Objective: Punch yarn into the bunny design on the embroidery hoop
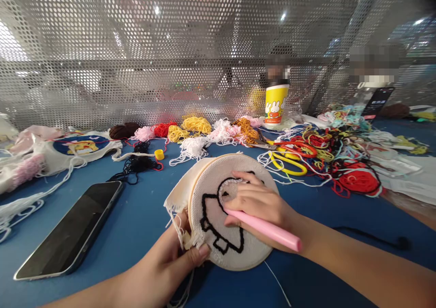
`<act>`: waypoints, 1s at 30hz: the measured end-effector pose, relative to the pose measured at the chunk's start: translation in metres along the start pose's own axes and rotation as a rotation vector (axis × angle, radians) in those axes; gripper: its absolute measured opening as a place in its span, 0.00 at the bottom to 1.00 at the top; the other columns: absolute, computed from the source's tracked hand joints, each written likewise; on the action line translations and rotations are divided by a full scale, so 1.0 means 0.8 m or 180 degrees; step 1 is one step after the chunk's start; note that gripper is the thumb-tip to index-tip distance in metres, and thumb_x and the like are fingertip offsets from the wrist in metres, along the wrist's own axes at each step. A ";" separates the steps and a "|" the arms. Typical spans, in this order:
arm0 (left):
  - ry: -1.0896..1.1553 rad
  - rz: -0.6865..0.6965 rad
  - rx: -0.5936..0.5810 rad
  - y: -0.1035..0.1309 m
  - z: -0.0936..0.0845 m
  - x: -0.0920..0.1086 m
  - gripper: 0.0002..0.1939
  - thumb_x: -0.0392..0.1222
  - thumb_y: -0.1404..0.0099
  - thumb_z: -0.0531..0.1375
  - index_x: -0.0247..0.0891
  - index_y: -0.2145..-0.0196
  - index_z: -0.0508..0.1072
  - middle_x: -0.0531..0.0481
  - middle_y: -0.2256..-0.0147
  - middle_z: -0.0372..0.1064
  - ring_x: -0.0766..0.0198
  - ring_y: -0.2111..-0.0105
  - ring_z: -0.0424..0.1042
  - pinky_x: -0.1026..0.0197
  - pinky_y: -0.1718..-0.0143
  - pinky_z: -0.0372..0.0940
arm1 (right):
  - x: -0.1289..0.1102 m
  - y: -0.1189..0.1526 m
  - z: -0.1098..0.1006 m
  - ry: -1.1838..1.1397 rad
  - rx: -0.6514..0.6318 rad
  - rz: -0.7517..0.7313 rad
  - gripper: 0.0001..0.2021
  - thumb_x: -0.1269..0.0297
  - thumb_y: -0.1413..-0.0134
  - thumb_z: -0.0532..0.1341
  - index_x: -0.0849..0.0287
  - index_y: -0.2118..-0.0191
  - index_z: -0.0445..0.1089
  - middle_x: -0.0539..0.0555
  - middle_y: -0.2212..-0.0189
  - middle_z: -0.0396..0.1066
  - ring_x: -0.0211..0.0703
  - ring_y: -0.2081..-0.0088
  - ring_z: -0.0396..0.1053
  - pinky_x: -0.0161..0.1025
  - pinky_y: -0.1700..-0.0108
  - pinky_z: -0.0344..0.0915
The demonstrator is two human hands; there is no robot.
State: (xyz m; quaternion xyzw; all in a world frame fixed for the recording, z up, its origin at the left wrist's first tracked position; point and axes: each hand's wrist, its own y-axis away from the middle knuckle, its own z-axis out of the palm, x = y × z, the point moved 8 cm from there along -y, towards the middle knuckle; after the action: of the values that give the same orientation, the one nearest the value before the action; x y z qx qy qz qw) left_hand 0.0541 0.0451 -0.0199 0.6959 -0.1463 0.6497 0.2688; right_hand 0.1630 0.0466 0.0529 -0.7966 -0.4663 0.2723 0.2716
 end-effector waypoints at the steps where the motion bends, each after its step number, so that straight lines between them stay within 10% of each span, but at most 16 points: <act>1: -0.0020 -0.0007 0.0012 0.000 0.000 0.000 0.28 0.47 0.43 0.54 0.44 0.46 0.50 0.49 0.50 0.58 0.55 0.48 0.54 0.55 0.47 0.49 | -0.001 0.000 0.002 0.0057 -0.0027 -0.0026 0.04 0.68 0.52 0.58 0.61 0.73 0.62 0.47 0.80 0.63 0.32 0.75 0.60 0.50 0.48 0.53; 16: 0.0219 -0.0097 -0.0174 -0.004 0.003 -0.004 0.26 0.44 0.41 0.52 0.42 0.47 0.47 0.46 0.47 0.53 0.54 0.48 0.54 0.52 0.48 0.52 | 0.028 0.011 -0.028 -0.1651 0.0952 0.1006 0.07 0.76 0.52 0.51 0.59 0.76 0.56 0.42 0.84 0.55 0.29 0.80 0.55 0.48 0.50 0.58; 30: 0.0248 -0.0101 -0.0271 -0.003 0.007 -0.005 0.24 0.44 0.40 0.52 0.42 0.49 0.48 0.47 0.45 0.50 0.56 0.46 0.49 0.55 0.48 0.51 | 0.020 0.005 -0.022 -0.1003 0.0595 0.0716 0.06 0.76 0.53 0.52 0.60 0.76 0.56 0.43 0.82 0.53 0.28 0.80 0.55 0.47 0.50 0.58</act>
State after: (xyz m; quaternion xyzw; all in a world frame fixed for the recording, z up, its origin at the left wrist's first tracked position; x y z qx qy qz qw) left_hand 0.0594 0.0436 -0.0247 0.6602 -0.1522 0.6652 0.3139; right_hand 0.1840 0.0558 0.0596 -0.7626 -0.3839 0.4641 0.2359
